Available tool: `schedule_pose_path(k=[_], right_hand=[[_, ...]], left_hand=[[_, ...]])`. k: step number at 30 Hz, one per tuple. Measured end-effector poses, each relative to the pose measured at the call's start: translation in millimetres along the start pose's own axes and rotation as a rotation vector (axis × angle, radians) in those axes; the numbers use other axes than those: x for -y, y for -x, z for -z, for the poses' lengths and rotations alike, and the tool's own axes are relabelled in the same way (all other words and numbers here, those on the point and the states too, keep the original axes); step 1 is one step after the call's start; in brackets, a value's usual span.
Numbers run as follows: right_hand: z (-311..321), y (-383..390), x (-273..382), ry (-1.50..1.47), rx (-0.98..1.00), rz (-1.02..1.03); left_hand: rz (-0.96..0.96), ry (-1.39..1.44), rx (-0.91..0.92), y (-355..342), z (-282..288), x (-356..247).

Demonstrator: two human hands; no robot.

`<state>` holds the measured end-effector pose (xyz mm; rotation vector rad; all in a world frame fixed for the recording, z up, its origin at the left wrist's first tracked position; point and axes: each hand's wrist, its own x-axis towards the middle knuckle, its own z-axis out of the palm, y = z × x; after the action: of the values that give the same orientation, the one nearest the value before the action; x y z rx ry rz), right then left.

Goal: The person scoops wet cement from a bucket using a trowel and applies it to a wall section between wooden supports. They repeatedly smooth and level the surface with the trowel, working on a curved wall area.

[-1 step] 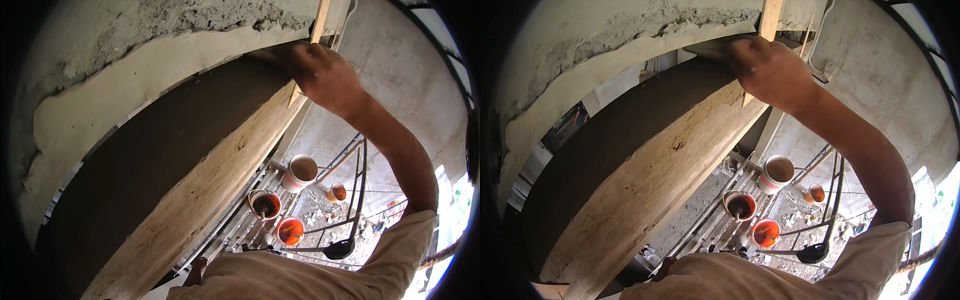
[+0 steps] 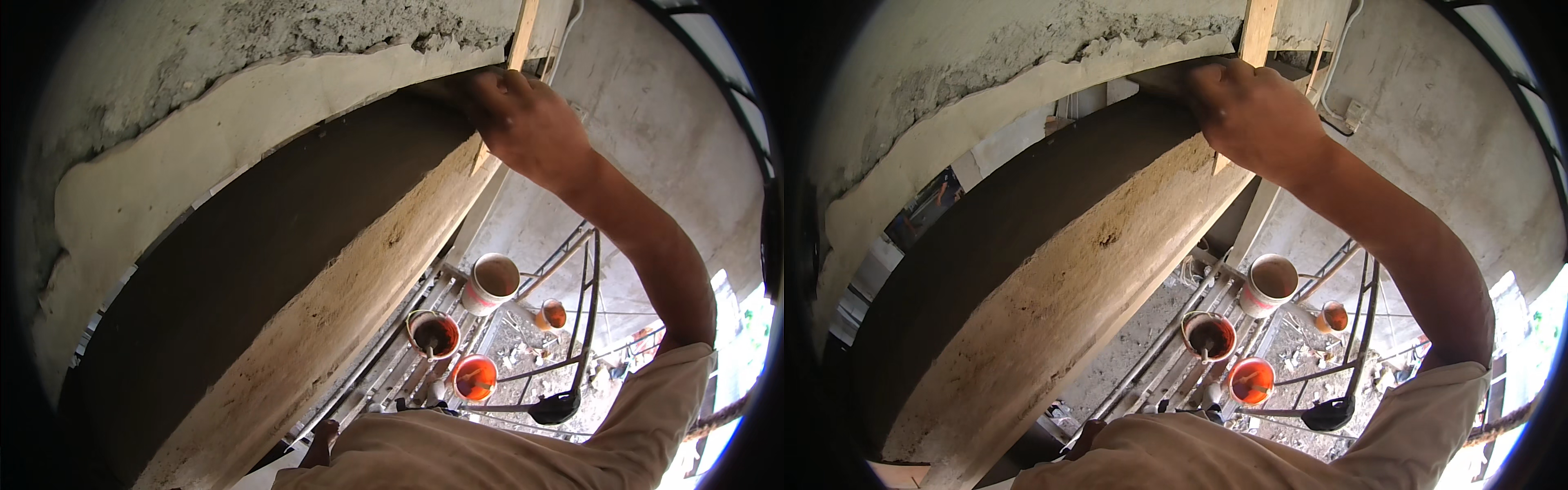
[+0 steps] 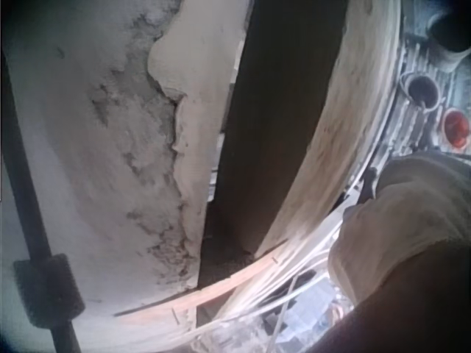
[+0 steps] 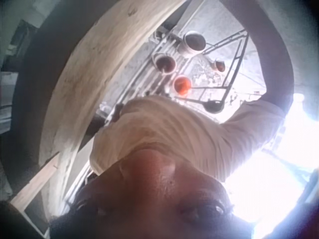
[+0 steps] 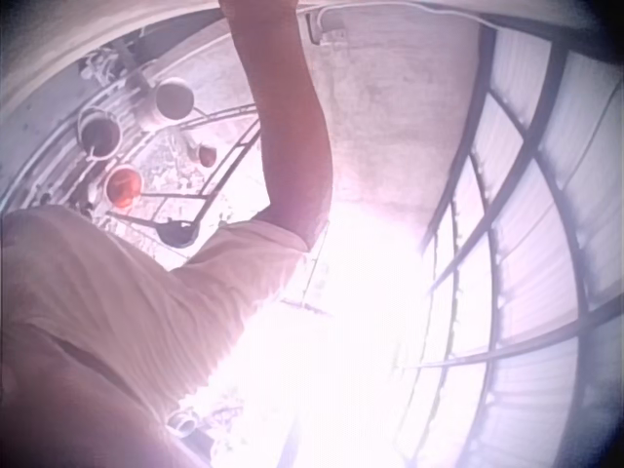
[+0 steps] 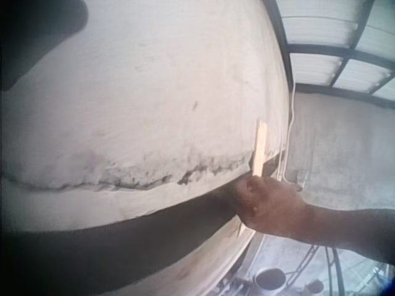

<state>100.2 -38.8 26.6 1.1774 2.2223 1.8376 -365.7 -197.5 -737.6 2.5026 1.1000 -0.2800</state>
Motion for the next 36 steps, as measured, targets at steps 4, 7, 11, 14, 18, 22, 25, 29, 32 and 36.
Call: schedule_pose_path(k=[4,7,11,14,18,22,25,29,32,36], right_hand=[[11,-11,11,0.003,0.215,-0.005],[8,-15,16,0.084,0.243,-0.006],[7,-4,1,0.061,0.185,0.072],[3,0,2,0.043,0.161,0.039],[9,-15,13,0.068,0.297,0.041],[10,-6,0,-0.017,0.178,0.073],[12,-5,0,0.023,0.259,0.048],[7,-15,4,0.056,0.349,0.134],[15,-17,-3,0.108,0.346,0.162],[21,-22,3,0.15,0.531,0.147]], left_hand=[[-0.004,0.042,-0.033,-9,-2,2],[-0.002,0.069,-0.019,-17,0,2],[0.027,0.142,-0.011,-25,-11,8],[0.028,0.188,-0.017,-31,-10,9],[0.081,0.372,-0.039,-36,-10,9],[0.188,0.641,-0.078,-36,-11,9],[0.022,0.294,-0.082,-31,-11,6],[-0.114,0.028,-0.141,-28,-1,-13],[-0.029,-0.005,-0.129,-29,-5,-13],[-0.067,0.05,-0.131,-32,-5,-13]])
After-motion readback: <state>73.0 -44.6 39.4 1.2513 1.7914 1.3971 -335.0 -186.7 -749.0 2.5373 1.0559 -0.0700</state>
